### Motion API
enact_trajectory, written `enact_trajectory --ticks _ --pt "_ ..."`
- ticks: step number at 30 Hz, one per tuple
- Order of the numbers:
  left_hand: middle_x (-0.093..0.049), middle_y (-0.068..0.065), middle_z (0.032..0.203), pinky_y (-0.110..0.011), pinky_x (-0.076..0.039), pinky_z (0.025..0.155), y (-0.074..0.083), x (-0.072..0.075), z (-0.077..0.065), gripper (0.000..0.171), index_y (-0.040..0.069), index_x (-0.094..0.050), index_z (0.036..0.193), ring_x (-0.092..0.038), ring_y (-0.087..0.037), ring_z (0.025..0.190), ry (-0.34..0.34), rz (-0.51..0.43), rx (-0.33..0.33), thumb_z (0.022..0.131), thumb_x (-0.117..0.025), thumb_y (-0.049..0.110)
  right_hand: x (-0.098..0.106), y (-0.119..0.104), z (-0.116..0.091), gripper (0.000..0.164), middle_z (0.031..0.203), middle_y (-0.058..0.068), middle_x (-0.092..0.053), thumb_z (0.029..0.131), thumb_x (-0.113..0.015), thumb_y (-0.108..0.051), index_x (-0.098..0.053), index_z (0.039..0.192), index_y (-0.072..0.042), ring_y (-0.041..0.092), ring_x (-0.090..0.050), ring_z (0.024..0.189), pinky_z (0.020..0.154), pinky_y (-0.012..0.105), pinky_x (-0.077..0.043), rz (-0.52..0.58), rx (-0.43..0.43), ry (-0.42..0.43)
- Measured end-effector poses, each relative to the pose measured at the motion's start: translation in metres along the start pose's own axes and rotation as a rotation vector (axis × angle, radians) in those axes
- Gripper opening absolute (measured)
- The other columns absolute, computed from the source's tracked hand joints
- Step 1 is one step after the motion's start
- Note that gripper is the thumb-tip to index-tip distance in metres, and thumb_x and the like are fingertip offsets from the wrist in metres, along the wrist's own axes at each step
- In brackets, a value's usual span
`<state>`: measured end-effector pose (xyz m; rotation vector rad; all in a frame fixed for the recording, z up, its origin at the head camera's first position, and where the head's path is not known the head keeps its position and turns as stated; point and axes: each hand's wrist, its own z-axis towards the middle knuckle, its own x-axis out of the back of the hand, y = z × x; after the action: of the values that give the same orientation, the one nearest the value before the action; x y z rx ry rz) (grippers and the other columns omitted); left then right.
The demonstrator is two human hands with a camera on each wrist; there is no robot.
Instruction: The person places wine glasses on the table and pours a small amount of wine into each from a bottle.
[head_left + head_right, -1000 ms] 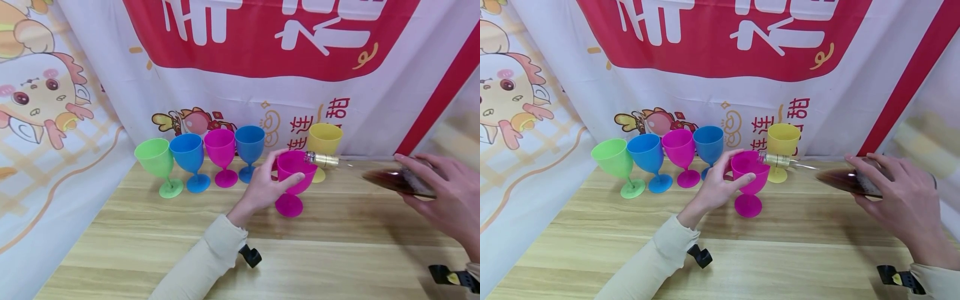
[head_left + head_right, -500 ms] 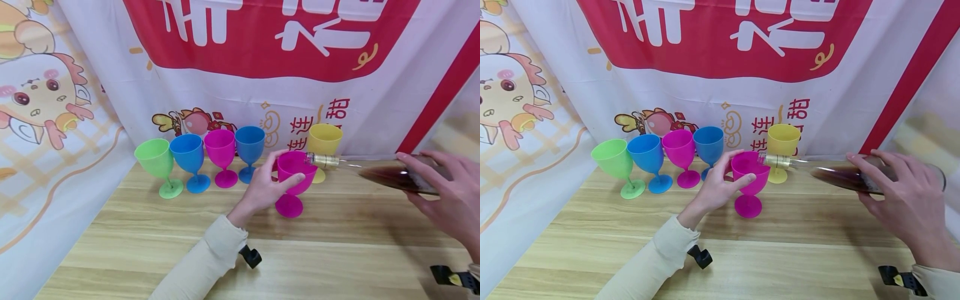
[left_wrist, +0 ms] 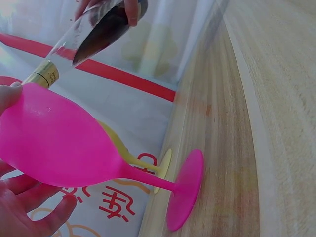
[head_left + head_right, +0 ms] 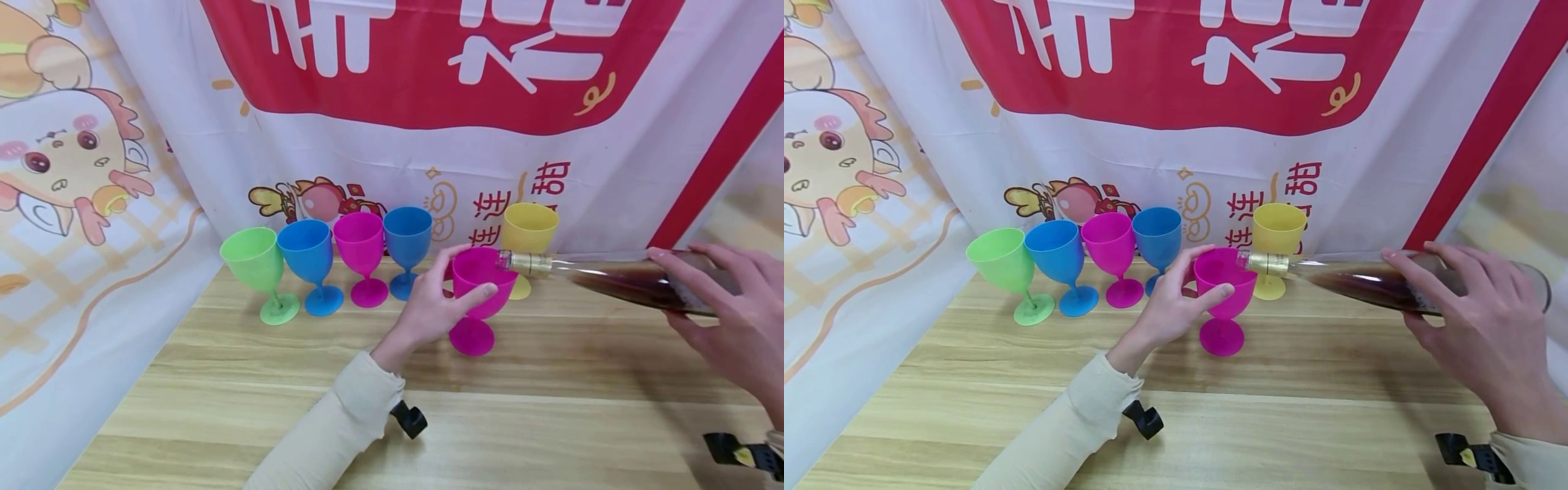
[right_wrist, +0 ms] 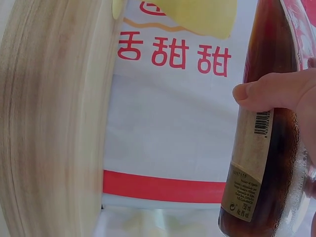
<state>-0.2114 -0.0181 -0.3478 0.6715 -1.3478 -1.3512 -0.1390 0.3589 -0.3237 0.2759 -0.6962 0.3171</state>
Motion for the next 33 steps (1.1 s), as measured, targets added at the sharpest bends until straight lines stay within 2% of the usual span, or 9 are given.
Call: enact_trajectory --ticks 5,17,19,21,22,23,24,26,33 --pt "-0.066 0.012 0.14 -0.035 -0.065 0.086 -0.0004 0.0 -0.0001 0.07 0.043 -0.04 0.154 -0.066 -0.012 0.119 0.002 0.002 -0.006 0.094 -0.077 0.048 0.0012 0.0006 0.0012 0.087 0.142 0.035 -0.052 0.099 -0.014 -0.08 -0.051 0.158 -0.027 0.056 -0.041 0.129 0.135 0.05 -0.021 0.021 0.015 0.013" --pt "-0.064 0.012 0.142 -0.035 -0.064 0.089 0.0004 -0.0004 -0.0003 0.072 0.04 -0.04 0.155 -0.063 -0.011 0.125 0.003 0.005 -0.005 0.094 -0.077 0.048 0.0037 0.0008 0.0015 0.084 0.144 0.036 -0.05 0.101 -0.013 -0.076 -0.05 0.158 -0.026 0.055 -0.041 0.13 0.135 0.049 -0.02 0.018 0.034 0.014" --pt "-0.064 0.012 0.141 -0.035 -0.064 0.089 0.0005 -0.0004 -0.0001 0.073 0.039 -0.04 0.156 -0.063 -0.012 0.125 0.004 0.006 -0.006 0.094 -0.078 0.047 0.0042 0.0007 0.0016 0.079 0.145 0.035 -0.05 0.103 -0.016 -0.07 -0.05 0.159 -0.026 0.055 -0.04 0.131 0.135 0.051 -0.02 0.02 0.037 0.012" --pt "-0.064 0.011 0.141 -0.035 -0.064 0.089 0.0003 -0.0005 0.0 0.073 0.038 -0.04 0.156 -0.063 -0.012 0.124 0.005 0.005 -0.005 0.094 -0.078 0.047 0.0048 0.0006 0.0016 0.055 0.146 0.035 -0.049 0.108 -0.036 -0.045 -0.05 0.159 -0.027 0.055 -0.04 0.132 0.135 0.052 -0.021 0.02 0.036 0.007" --pt "-0.064 0.011 0.141 -0.035 -0.064 0.089 0.0003 -0.0005 0.0 0.074 0.038 -0.04 0.156 -0.063 -0.012 0.124 0.005 0.006 -0.003 0.094 -0.078 0.047 0.005 0.0006 0.0017 0.055 0.147 0.035 -0.049 0.104 -0.047 -0.031 -0.05 0.159 -0.027 0.055 -0.04 0.132 0.135 0.052 -0.021 0.018 0.035 0.004" --pt "-0.064 0.011 0.141 -0.035 -0.064 0.089 0.0002 -0.0005 0.0 0.074 0.037 -0.039 0.157 -0.063 -0.012 0.124 0.005 0.006 -0.003 0.094 -0.078 0.047 0.0052 0.0006 0.0017 0.067 0.147 0.035 -0.049 0.093 -0.062 -0.02 -0.05 0.159 -0.027 0.055 -0.04 0.133 0.135 0.053 -0.022 0.018 0.033 0.0" --pt "-0.064 0.011 0.141 -0.035 -0.064 0.088 0.0002 -0.0005 0.0 0.074 0.037 -0.039 0.157 -0.063 -0.012 0.124 0.005 0.007 -0.003 0.094 -0.078 0.048 0.0055 0.0007 0.0018 0.084 0.147 0.035 -0.049 0.079 -0.073 -0.011 -0.05 0.158 -0.027 0.055 -0.04 0.133 0.134 0.053 -0.022 0.017 0.031 -0.003" --pt "-0.064 0.011 0.141 -0.035 -0.064 0.088 0.0003 -0.0005 0.0 0.074 0.037 -0.039 0.157 -0.063 -0.012 0.124 0.006 0.007 -0.003 0.094 -0.078 0.048 0.0064 0.0005 0.002 0.115 0.147 0.034 -0.049 0.051 -0.084 0.0 -0.051 0.158 -0.028 0.055 -0.04 0.133 0.134 0.053 -0.023 0.012 0.027 -0.007" --pt "-0.064 0.012 0.142 -0.035 -0.064 0.09 0.0012 -0.001 0.0 0.072 0.043 -0.04 0.154 -0.062 -0.011 0.126 0.007 0.011 0.004 0.094 -0.078 0.048 0.0093 -0.0011 0.0032 0.116 0.149 0.035 -0.048 0.054 -0.088 0.008 -0.051 0.158 -0.028 0.057 -0.04 0.134 0.133 0.055 -0.026 -0.004 0.027 -0.009"
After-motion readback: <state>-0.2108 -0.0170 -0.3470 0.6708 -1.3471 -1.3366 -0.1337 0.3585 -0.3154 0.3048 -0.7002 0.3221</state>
